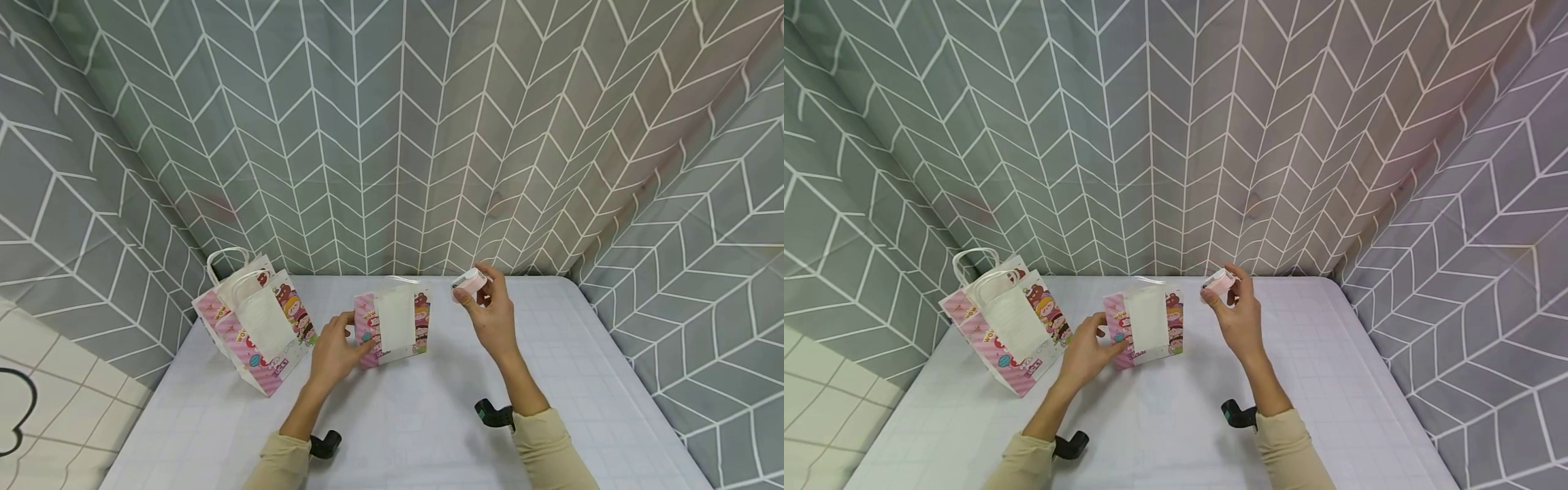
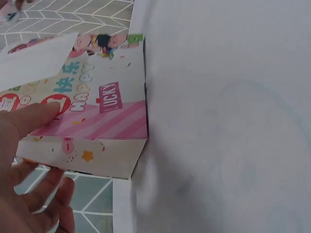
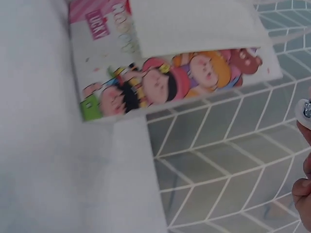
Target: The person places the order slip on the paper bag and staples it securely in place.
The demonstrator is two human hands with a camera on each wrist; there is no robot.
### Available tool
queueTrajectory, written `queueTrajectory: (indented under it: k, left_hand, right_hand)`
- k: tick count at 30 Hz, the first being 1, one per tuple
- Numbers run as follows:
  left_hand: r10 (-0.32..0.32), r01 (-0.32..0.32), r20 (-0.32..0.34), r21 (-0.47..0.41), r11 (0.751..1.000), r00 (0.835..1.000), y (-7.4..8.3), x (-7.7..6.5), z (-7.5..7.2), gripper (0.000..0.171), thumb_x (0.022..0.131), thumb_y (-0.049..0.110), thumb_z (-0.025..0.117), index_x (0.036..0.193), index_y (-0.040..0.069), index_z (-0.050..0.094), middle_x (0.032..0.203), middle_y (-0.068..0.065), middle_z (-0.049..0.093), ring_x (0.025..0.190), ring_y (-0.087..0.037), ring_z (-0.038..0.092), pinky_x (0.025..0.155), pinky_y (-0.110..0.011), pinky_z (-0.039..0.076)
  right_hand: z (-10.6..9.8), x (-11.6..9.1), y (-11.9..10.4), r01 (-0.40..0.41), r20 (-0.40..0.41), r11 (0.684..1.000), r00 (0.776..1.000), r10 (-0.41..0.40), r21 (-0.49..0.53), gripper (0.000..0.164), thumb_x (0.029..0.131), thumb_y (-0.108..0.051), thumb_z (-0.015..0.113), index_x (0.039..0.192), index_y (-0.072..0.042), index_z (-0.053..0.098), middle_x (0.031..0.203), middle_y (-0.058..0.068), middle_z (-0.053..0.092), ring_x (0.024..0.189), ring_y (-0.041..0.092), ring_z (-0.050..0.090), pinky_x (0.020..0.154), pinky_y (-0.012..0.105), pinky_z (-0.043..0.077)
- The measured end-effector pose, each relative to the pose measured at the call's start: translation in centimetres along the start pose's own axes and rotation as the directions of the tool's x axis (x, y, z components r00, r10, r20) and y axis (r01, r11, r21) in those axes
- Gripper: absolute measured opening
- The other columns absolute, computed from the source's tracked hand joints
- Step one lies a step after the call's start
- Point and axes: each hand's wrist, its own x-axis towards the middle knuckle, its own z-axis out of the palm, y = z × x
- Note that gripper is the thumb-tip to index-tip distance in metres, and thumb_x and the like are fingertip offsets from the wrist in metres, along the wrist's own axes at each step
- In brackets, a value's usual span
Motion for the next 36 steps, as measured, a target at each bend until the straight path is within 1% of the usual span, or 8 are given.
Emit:
queueTrajectory:
  k: [3,5,9,13,19,25,28,36]
  left_hand:
    - [-0.047,0.047,-0.02,0.016,0.999,0.999,-0.3,0.1,-0.1,0.064,0.075,0.041,0.086,0.127,0.012,0.063,0.112,-0.008,0.068,0.09,-0.023,0.062,0.073,-0.042,0.049]
    - [-0.076,0.077,-0.027,0.021,0.997,0.997,-0.5,0.1,-0.2,0.064,0.076,0.042,0.086,0.127,0.012,0.062,0.114,-0.008,0.067,0.09,-0.024,0.063,0.073,-0.042,0.049]
    - [-0.135,0.135,-0.041,0.009,0.991,0.99,-0.9,0.3,-0.5,0.063,0.077,0.042,0.085,0.127,0.012,0.061,0.115,-0.009,0.067,0.09,-0.024,0.063,0.072,-0.042,0.049]
    - [-0.182,0.182,-0.066,-0.001,0.983,0.981,-1.2,0.4,-0.7,0.063,0.078,0.045,0.084,0.126,0.012,0.061,0.115,-0.01,0.066,0.086,-0.023,0.062,0.067,-0.039,0.047]
    - [-0.223,0.224,-0.137,-0.007,0.975,0.965,-1.8,0.8,-0.6,0.065,0.079,0.049,0.082,0.127,0.012,0.06,0.111,-0.011,0.066,0.084,-0.023,0.062,0.068,-0.04,0.045]
    - [-0.27,0.272,-0.196,-0.02,0.962,0.943,-2.6,1.1,-0.5,0.065,0.078,0.052,0.082,0.127,0.016,0.058,0.112,-0.008,0.065,0.085,-0.023,0.062,0.069,-0.043,0.045]
    - [-0.28,0.28,-0.204,-0.027,0.96,0.938,-2.8,1.2,-0.4,0.066,0.078,0.053,0.082,0.127,0.016,0.058,0.115,-0.008,0.065,0.087,-0.024,0.061,0.071,-0.045,0.046]
    - [-0.28,0.281,-0.223,-0.031,0.959,0.934,-3.1,1.4,-0.1,0.066,0.078,0.053,0.081,0.127,0.015,0.058,0.121,-0.009,0.065,0.102,-0.032,0.063,0.079,-0.051,0.047]
  right_hand:
    - [-0.2,-0.1,1.4,-0.092,0.048,0.995,0.994,0.094,-0.039,0.06,0.091,-0.023,0.077,0.139,-0.009,0.044,0.079,0.009,0.058,0.074,0.02,0.043,0.063,0.029,0.034]
    - [-0.3,-0.1,2.5,-0.164,0.095,0.983,0.981,0.172,-0.083,0.062,0.091,-0.032,0.076,0.137,-0.009,0.043,0.085,0.01,0.064,0.075,0.02,0.044,0.062,0.03,0.035]
    - [-0.4,-0.4,4.9,-0.258,0.235,0.947,0.925,0.299,-0.192,0.067,0.09,-0.045,0.075,0.138,-0.011,0.043,0.103,0.011,0.072,0.081,0.022,0.048,0.064,0.033,0.037]
    - [-0.6,-0.9,7.5,-0.285,0.333,0.917,0.867,0.371,-0.279,0.067,0.089,-0.044,0.075,0.138,-0.008,0.046,0.11,0.013,0.073,0.083,0.023,0.053,0.066,0.033,0.041]
    - [-1.0,-1.5,10.1,-0.356,0.341,0.868,0.814,0.47,-0.346,0.067,0.089,-0.044,0.075,0.137,-0.003,0.05,0.112,0.016,0.071,0.095,0.026,0.063,0.073,0.035,0.047]
    - [-1.5,-1.7,11.3,-0.431,0.322,0.813,0.763,0.56,-0.393,0.075,0.089,-0.054,0.072,0.134,0.004,0.054,0.12,0.022,0.065,0.106,0.032,0.061,0.083,0.042,0.049]
    - [-1.8,-1.8,11.9,-0.432,0.312,0.797,0.756,0.575,-0.423,0.076,0.091,-0.056,0.068,0.133,0.006,0.056,0.124,0.024,0.064,0.111,0.036,0.06,0.088,0.047,0.05]
    - [-1.9,-1.7,12.7,-0.407,0.291,0.805,0.782,0.552,-0.433,0.064,0.095,-0.049,0.065,0.137,-0.002,0.058,0.129,0.024,0.062,0.117,0.04,0.058,0.092,0.052,0.048]
